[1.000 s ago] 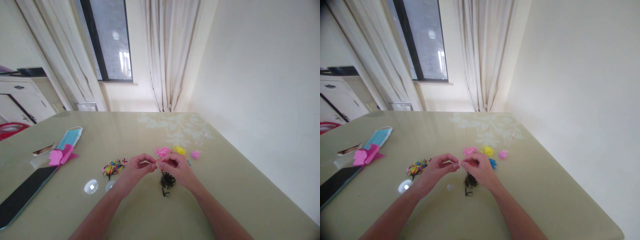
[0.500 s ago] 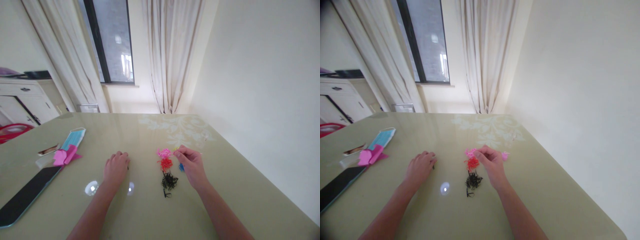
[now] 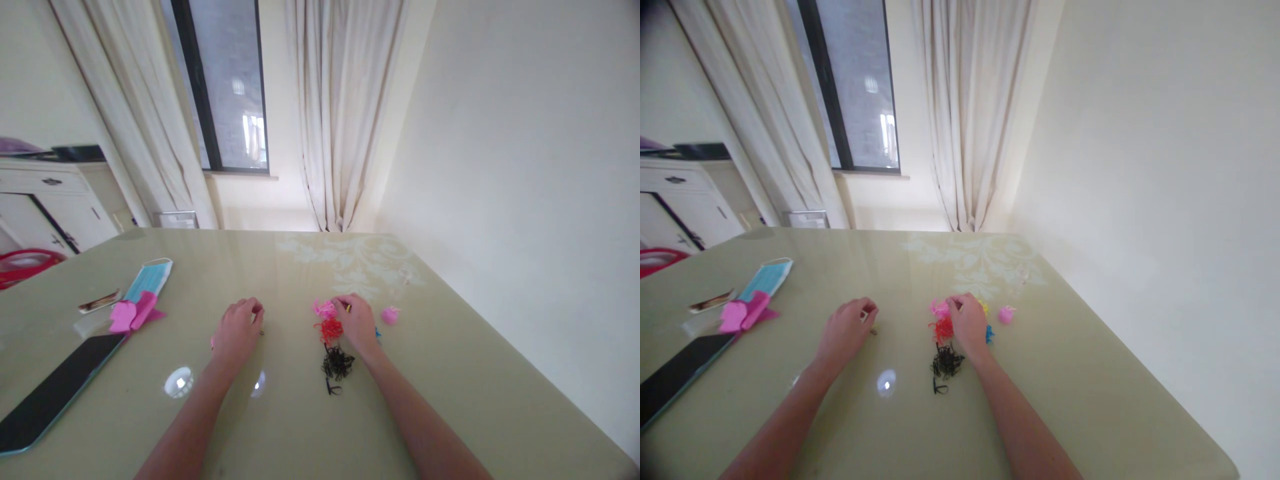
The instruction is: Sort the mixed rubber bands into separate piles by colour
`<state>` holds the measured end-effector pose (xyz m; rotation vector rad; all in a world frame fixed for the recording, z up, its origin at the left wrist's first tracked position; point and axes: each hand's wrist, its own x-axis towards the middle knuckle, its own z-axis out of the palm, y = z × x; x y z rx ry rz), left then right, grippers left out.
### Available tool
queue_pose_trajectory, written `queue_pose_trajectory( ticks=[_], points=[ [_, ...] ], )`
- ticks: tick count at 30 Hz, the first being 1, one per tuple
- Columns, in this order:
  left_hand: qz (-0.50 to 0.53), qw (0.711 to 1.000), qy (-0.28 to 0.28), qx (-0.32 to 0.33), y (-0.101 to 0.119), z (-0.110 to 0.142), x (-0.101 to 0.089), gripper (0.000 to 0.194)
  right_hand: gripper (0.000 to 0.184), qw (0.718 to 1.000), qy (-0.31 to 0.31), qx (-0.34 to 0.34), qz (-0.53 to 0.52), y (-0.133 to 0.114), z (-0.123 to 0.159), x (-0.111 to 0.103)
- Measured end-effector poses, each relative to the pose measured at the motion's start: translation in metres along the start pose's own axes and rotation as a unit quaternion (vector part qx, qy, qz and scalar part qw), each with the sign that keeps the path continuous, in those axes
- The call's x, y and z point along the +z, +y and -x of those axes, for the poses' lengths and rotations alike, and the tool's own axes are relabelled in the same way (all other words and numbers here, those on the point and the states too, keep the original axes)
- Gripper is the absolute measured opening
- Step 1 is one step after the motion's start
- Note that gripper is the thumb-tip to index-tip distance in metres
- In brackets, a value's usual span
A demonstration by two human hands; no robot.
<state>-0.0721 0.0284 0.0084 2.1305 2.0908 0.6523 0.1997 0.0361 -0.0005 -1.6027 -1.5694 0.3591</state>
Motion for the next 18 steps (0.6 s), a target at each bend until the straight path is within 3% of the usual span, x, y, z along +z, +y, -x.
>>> queue_pose_trajectory(
  ticks=[2, 5, 9, 13, 18],
  points=[
    [0.119, 0.993, 0.01, -0.011, 0.002, -0.003, 0.001, 0.023, 0.026, 0.999, 0.005, -0.013, 0.032, 0.001, 0.001, 0.0],
    [0.291, 0.956, 0.027, -0.016, 0.012, -0.003, 0.003, 0.027, 0.027, 0.999, 0.009, -0.051, 0.012, -0.003, 0.007, -0.006],
    [0.456, 0.889, -0.035, -0.01, 0.035, 0.005, 0.005, 0.031, 0.025, 0.99, -0.033, -0.088, -0.105, -0.017, 0.02, -0.009],
    [0.533, 0.84, -0.104, -0.011, 0.05, 0.014, 0.006, 0.032, 0.017, 0.975, -0.083, -0.101, -0.177, -0.029, 0.031, -0.007],
    [0.544, 0.828, -0.133, -0.004, 0.055, 0.021, 0.008, 0.03, 0.014, 0.975, -0.102, -0.095, -0.174, -0.032, 0.035, -0.007]
  ],
)
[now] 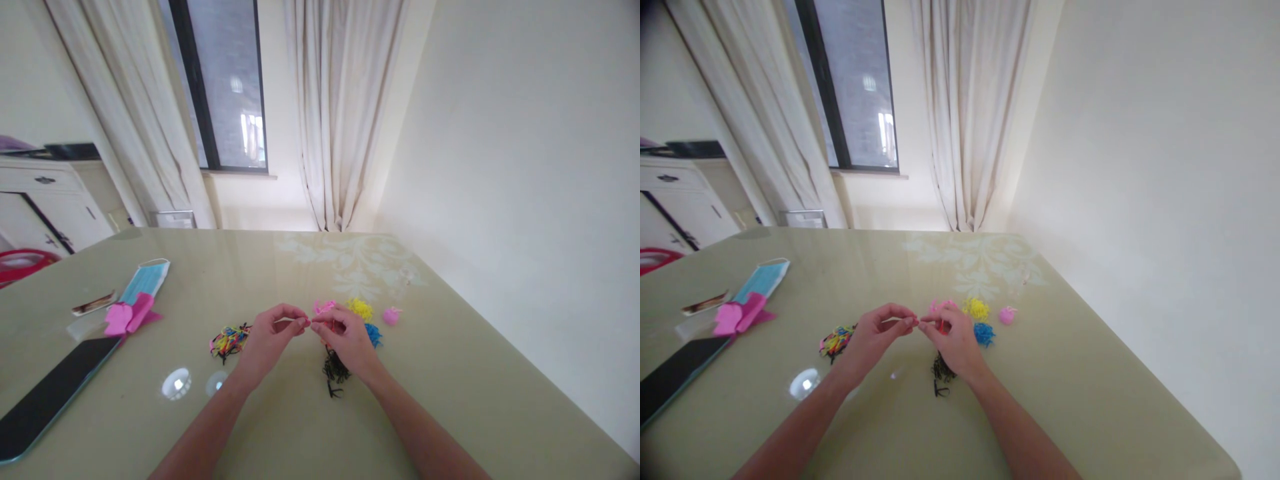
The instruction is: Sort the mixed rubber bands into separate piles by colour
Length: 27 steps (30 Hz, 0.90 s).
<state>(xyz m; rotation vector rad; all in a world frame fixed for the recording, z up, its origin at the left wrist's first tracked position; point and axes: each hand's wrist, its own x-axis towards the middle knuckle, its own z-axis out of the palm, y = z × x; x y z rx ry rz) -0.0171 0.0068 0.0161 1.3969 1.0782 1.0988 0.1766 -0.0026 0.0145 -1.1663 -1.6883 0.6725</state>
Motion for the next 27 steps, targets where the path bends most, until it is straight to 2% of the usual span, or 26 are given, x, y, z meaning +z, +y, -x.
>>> queue_pose_trajectory(
  ticks=[5, 8, 9, 10, 12, 14, 15, 19, 23, 27],
  points=[
    [-0.028, 0.999, -0.022, 0.009, 0.003, 0.0, -0.001, 0.032, 0.015, 0.998, 0.006, 0.015, -0.053, -0.001, -0.001, -0.004],
    [-0.16, 0.987, 0.015, 0.026, 0.006, -0.002, -0.015, 0.031, 0.018, 0.988, 0.023, 0.045, -0.145, -0.005, -0.003, -0.014],
    [-0.237, 0.97, 0.037, 0.03, 0.005, -0.002, -0.022, 0.029, 0.02, 0.983, 0.033, 0.054, -0.173, -0.006, -0.004, -0.019],
    [-0.33, 0.942, 0.058, 0.031, 0.004, -0.002, -0.029, 0.026, 0.021, 0.978, 0.043, 0.06, -0.197, -0.008, -0.004, -0.024],
    [-0.508, 0.859, 0.069, 0.006, 0.0, -0.001, -0.042, 0.022, 0.021, 0.969, 0.061, 0.064, -0.232, -0.009, -0.004, -0.032],
    [-0.603, 0.796, 0.049, -0.031, -0.006, 0.0, -0.05, 0.024, 0.021, 0.963, 0.073, 0.059, -0.252, -0.01, -0.003, -0.037],
    [-0.62, 0.782, 0.036, -0.045, -0.008, 0.0, -0.052, 0.024, 0.021, 0.962, 0.077, 0.056, -0.256, -0.01, -0.003, -0.039],
    [-0.61, 0.79, 0.009, -0.064, -0.011, -0.003, -0.053, 0.023, 0.023, 0.972, 0.089, 0.045, -0.212, -0.008, -0.004, -0.04],
    [-0.606, 0.793, 0.008, -0.06, -0.012, -0.007, -0.053, 0.022, 0.021, 0.992, 0.122, 0.024, -0.011, 0.002, -0.01, -0.039],
    [-0.595, 0.802, 0.01, -0.05, -0.017, -0.009, -0.055, 0.025, 0.015, 0.98, 0.114, 0.016, 0.165, 0.021, -0.019, -0.03]
  ],
)
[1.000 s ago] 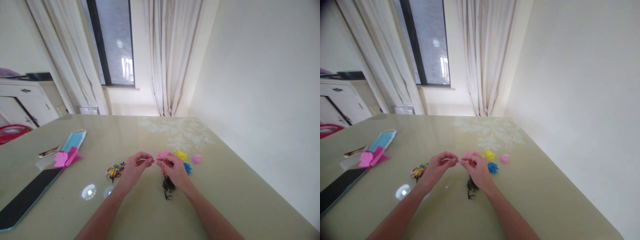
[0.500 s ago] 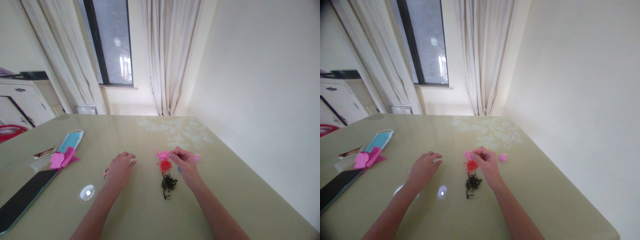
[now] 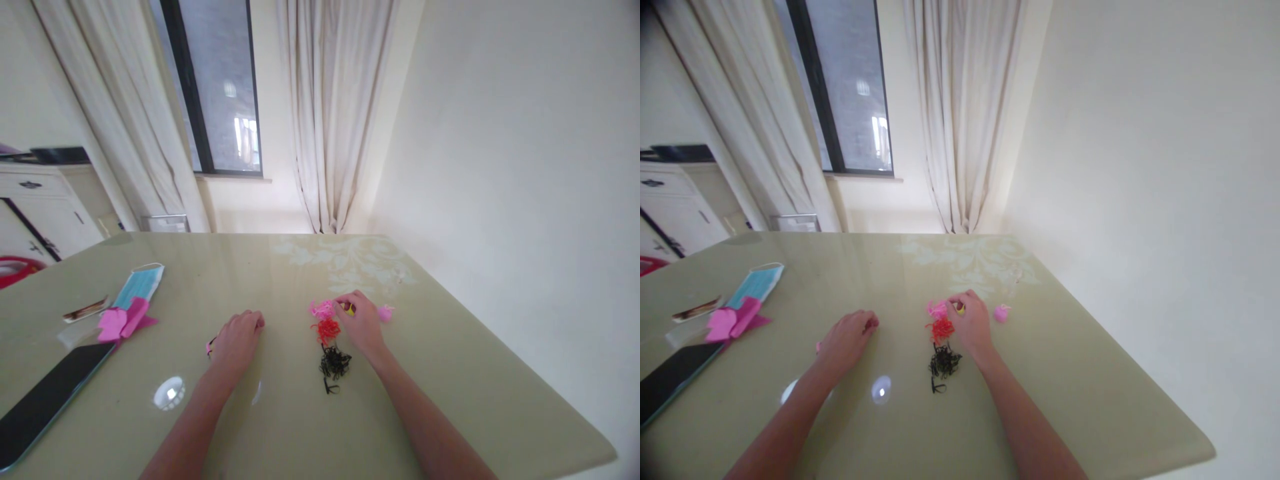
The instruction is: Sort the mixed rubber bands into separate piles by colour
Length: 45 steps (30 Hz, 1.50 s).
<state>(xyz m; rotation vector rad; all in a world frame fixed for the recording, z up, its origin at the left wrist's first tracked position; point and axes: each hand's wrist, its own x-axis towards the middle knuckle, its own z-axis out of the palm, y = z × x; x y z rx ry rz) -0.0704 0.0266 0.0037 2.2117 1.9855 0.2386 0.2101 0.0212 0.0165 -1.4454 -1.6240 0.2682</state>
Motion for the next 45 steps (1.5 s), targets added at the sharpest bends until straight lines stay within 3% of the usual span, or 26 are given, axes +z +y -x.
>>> queue_pose_trajectory(
  ticks=[6, 16, 21, 24, 27, 32, 40, 45],
  points=[
    [0.053, 0.999, 0.003, -0.008, -0.004, -0.002, 0.0, 0.023, 0.018, 0.995, -0.051, -0.006, 0.089, 0.01, -0.003, 0.021],
    [0.087, 0.996, 0.005, -0.017, -0.012, -0.006, 0.0, 0.027, 0.024, 0.997, -0.033, -0.027, 0.067, 0.007, 0.01, 0.004],
    [0.143, 0.987, 0.068, -0.006, -0.011, -0.005, -0.003, 0.024, 0.023, 0.998, -0.029, -0.041, 0.048, -0.001, 0.014, 0.005],
    [0.232, 0.968, 0.096, -0.001, -0.01, -0.007, -0.004, 0.022, 0.023, 0.998, -0.022, -0.047, 0.034, -0.004, 0.014, 0.004],
    [0.351, 0.932, 0.089, -0.029, -0.004, -0.008, -0.006, 0.024, 0.023, 0.999, -0.013, -0.045, 0.011, -0.007, 0.015, 0.003],
    [0.472, 0.878, 0.076, -0.011, 0.018, -0.002, -0.011, 0.033, 0.019, 0.995, -0.062, -0.056, -0.046, -0.017, 0.023, 0.006],
    [0.49, 0.87, 0.048, 0.007, 0.031, 0.003, -0.001, 0.031, 0.011, 0.99, -0.125, -0.047, -0.054, -0.022, 0.029, 0.017],
    [0.538, 0.843, 0.016, 0.015, 0.038, 0.007, 0.0, 0.032, 0.015, 0.988, -0.142, -0.051, -0.043, -0.023, 0.033, 0.019]
  ],
)
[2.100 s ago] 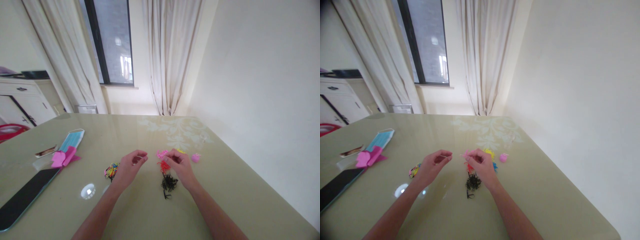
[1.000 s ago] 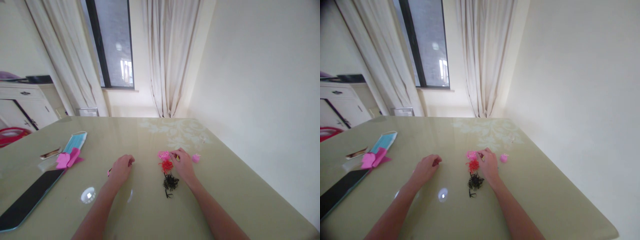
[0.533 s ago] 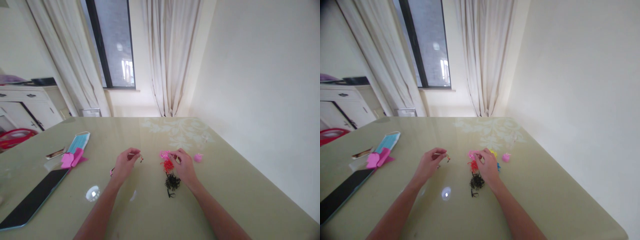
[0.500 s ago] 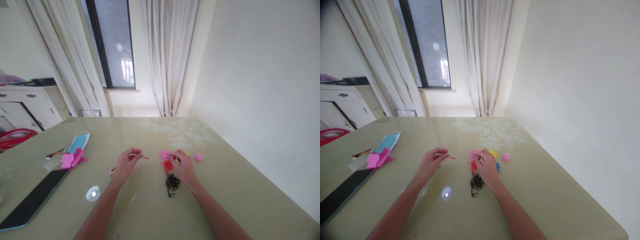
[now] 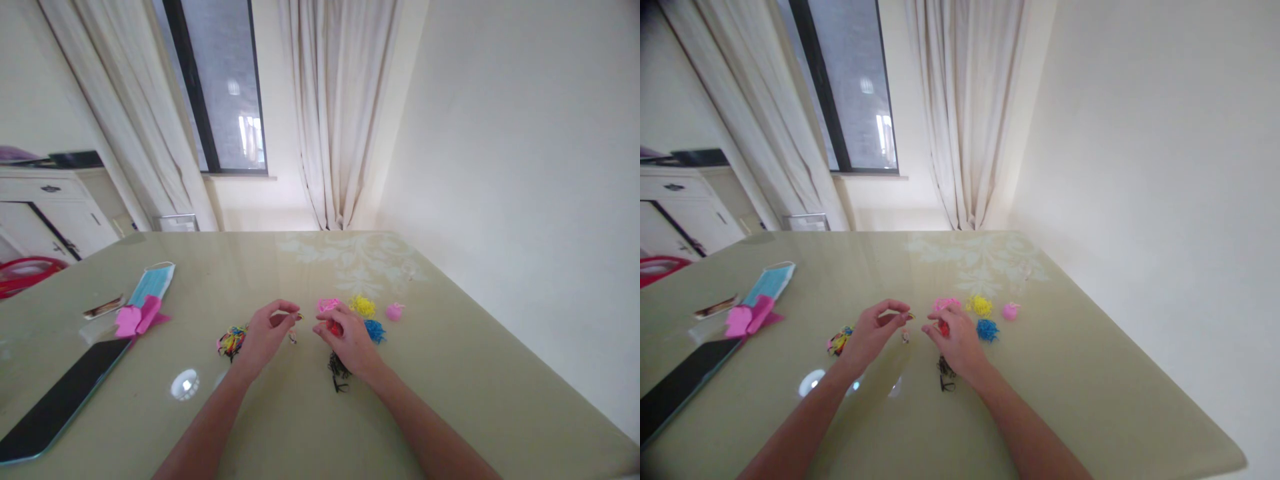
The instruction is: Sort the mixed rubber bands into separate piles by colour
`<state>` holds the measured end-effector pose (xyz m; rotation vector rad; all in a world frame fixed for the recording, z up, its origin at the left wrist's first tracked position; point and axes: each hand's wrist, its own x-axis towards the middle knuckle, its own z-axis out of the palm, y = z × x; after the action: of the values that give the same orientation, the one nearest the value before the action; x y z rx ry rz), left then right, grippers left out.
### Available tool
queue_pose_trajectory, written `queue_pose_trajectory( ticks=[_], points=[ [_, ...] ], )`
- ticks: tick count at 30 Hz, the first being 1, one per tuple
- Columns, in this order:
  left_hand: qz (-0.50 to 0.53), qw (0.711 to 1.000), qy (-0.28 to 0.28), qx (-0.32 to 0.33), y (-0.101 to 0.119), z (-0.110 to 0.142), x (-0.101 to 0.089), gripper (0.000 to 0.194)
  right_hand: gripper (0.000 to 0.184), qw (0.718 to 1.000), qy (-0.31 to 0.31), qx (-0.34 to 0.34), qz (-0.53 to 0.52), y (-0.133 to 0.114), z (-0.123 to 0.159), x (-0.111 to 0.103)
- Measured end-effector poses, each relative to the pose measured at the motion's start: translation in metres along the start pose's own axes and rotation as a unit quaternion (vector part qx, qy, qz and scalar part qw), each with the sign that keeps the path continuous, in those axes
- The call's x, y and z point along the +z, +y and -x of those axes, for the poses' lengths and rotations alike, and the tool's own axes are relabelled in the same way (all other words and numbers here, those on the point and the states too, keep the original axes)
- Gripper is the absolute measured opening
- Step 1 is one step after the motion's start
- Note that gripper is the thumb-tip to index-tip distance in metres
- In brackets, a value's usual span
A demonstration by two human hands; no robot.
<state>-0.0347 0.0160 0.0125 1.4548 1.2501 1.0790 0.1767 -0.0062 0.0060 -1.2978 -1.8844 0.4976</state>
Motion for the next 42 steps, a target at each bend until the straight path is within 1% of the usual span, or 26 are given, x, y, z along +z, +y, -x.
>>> queue_pose_trajectory(
  ticks=[4, 7, 10, 16, 21, 23, 27, 31, 33, 35, 37, 38, 40, 42],
  points=[
    [0.03, 0.999, -0.027, 0.008, 0.007, 0.006, 0.005, 0.032, 0.014, 1.0, -0.001, -0.004, -0.003, -0.003, 0.002, 0.003],
    [0.046, 0.998, -0.051, 0.014, 0.009, 0.008, 0.006, 0.032, 0.01, 1.0, 0.005, -0.012, -0.011, -0.005, 0.002, 0.003],
    [0.054, 0.997, -0.055, 0.019, 0.008, 0.008, 0.008, 0.031, 0.01, 1.0, 0.016, -0.019, -0.02, -0.006, 0.002, 0.002],
    [0.041, 0.998, -0.034, 0.025, 0.003, 0.005, 0.009, 0.03, 0.011, 0.996, 0.054, -0.028, -0.059, -0.006, 0.0, -0.006],
    [-0.002, 1.0, -0.007, 0.026, -0.005, 0.0, 0.006, 0.032, 0.02, 0.983, 0.106, -0.03, -0.146, -0.002, -0.005, -0.023],
    [-0.022, 0.999, 0.004, 0.03, -0.008, -0.002, 0.004, 0.033, 0.021, 0.978, 0.127, -0.031, -0.164, 0.002, -0.006, -0.031],
    [-0.061, 0.996, 0.03, 0.051, -0.011, -0.005, 0.0, 0.027, 0.02, 0.972, 0.157, -0.042, -0.168, 0.006, -0.005, -0.044],
    [-0.117, 0.991, 0.048, 0.05, -0.014, -0.008, -0.003, 0.024, 0.021, 0.966, 0.204, -0.048, -0.153, 0.01, -0.004, -0.054],
    [-0.144, 0.987, 0.054, 0.047, -0.016, -0.01, -0.006, 0.023, 0.022, 0.965, 0.233, -0.041, -0.115, 0.018, -0.006, -0.06],
    [-0.173, 0.982, 0.057, 0.042, -0.019, -0.012, -0.011, 0.022, 0.024, 0.971, 0.235, -0.023, -0.03, 0.031, -0.009, -0.066],
    [-0.222, 0.972, 0.071, 0.031, -0.021, -0.013, -0.019, 0.022, 0.025, 0.977, 0.191, 0.008, 0.094, 0.047, -0.012, -0.07],
    [-0.258, 0.962, 0.082, 0.025, -0.022, -0.013, -0.024, 0.023, 0.025, 0.975, 0.161, 0.028, 0.153, 0.055, -0.014, -0.071],
    [-0.343, 0.934, 0.102, 0.01, -0.025, -0.013, -0.034, 0.026, 0.027, 0.96, 0.108, 0.059, 0.25, 0.069, -0.015, -0.071],
    [-0.419, 0.901, 0.112, -0.003, -0.026, -0.012, -0.042, 0.03, 0.028, 0.945, 0.077, 0.071, 0.31, 0.079, -0.016, -0.069]
  ],
)
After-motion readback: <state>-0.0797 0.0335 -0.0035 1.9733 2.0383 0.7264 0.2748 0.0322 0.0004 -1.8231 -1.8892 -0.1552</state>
